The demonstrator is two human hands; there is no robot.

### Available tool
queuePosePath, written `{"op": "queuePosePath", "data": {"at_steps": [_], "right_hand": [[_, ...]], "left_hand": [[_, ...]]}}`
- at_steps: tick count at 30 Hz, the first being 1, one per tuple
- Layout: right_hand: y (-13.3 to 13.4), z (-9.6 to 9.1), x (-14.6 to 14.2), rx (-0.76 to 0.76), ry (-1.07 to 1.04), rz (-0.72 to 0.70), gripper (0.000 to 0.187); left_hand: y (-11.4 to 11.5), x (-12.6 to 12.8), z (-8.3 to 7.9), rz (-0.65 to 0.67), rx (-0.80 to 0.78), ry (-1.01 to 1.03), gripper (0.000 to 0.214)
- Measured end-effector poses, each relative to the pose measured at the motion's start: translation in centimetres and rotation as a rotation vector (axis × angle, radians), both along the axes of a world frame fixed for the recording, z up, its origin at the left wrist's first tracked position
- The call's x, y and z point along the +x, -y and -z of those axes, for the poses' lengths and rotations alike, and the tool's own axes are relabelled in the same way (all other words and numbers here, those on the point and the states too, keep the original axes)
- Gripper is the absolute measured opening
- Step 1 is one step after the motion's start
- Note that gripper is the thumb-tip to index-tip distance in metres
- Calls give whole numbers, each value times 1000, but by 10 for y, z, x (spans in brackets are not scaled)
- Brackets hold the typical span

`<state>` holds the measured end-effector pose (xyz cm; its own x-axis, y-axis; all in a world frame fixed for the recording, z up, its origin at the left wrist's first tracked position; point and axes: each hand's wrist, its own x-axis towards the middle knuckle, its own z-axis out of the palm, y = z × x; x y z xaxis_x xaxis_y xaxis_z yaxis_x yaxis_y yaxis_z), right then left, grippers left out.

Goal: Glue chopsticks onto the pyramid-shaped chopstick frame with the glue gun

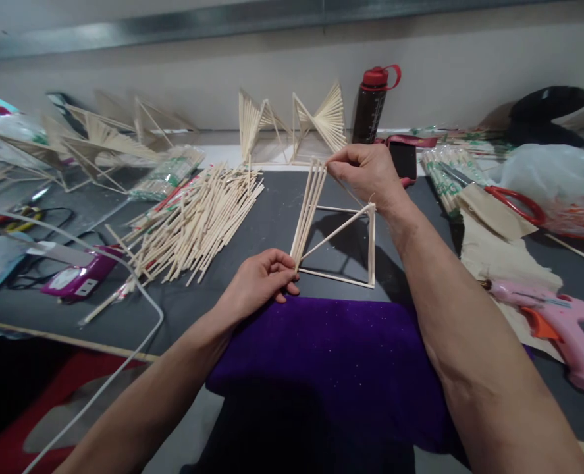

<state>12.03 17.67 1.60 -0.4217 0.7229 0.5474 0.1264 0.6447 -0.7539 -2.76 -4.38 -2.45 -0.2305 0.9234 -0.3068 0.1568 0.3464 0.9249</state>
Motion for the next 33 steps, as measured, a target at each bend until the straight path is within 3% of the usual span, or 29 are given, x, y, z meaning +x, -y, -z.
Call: {"op": "queuePosePath", "data": {"at_steps": [11,22,33], "right_hand": [[3,-3,0,-27,35,21,10],[-5,6,5,-40,5,-17,17],[-2,3,4,-68,-3,-13,18]], "left_hand": [[0,-7,2,18,-20,123,14],[1,4,0,-4,-15,-8,8],[1,3,3,19,24,-67,5]]}}
